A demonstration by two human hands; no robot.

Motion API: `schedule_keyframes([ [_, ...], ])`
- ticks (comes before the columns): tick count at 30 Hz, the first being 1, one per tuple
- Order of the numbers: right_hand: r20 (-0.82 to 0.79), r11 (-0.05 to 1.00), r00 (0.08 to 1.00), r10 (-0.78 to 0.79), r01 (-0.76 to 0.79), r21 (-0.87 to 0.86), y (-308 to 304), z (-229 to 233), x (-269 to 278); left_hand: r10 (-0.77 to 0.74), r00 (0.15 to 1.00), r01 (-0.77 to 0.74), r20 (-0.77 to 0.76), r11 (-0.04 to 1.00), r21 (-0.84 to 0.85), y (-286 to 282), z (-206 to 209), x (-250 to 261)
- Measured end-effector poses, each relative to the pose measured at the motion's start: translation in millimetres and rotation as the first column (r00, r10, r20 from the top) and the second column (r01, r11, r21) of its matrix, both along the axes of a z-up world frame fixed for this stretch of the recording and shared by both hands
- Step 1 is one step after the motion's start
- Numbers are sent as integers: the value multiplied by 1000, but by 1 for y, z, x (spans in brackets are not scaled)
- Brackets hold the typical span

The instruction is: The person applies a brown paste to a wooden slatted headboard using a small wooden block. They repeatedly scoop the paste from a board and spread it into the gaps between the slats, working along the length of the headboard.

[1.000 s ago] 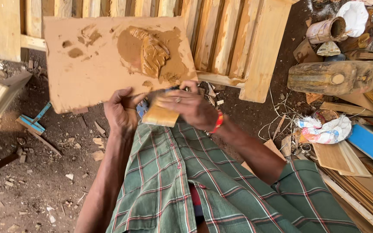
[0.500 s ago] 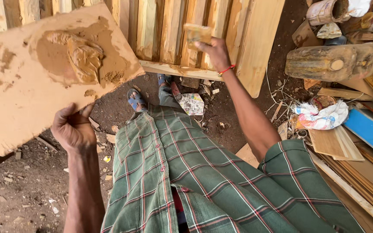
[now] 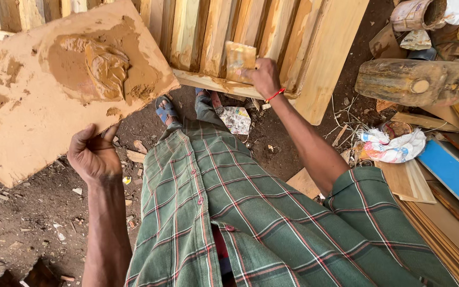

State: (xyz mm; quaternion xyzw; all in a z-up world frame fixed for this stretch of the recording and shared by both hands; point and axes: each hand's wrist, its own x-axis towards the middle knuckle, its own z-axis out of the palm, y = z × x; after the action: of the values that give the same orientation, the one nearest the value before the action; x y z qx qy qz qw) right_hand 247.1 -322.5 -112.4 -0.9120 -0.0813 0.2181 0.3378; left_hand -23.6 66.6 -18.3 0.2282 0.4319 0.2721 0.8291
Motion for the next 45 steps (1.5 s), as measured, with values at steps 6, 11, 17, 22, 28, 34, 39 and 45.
schedule_keyframes([
  [6, -104, 993, 995, -6, 18, 114, -1, 6, -3, 4, 1000, -4, 2, 1000, -2, 0, 2, 6],
  [11, -99, 969, 994, -36, 11, -245, -1, 10, -9, 15, 1000, -15, -10, 1000, 3, 0, 0, 6],
  [17, -104, 976, 990, -94, 113, 186, 5, 16, -14, 5, 1000, -5, -9, 1000, 18, 3, 0, 6],
  [22, -360, 684, 881, -306, 467, 560, -4, 31, -43, 16, 1000, -16, -10, 1000, 12, 6, -1, 3],
  [28, -110, 798, 903, -415, 419, 433, -33, 60, -91, -57, 998, 56, 22, 998, 10, 15, 1, 6],
  [34, -211, 441, 662, -719, 669, 599, -29, 41, -106, -133, 988, 131, 80, 991, 35, 37, 3, 11],
  [39, -382, 227, 481, -789, 806, 547, -49, 16, -122, -145, 983, 139, 113, 989, 57, 59, 7, -3],
  [45, -265, 578, 788, -556, 595, 558, -64, -23, -123, -99, 988, 93, 122, 994, 55, 79, 15, -24],
])
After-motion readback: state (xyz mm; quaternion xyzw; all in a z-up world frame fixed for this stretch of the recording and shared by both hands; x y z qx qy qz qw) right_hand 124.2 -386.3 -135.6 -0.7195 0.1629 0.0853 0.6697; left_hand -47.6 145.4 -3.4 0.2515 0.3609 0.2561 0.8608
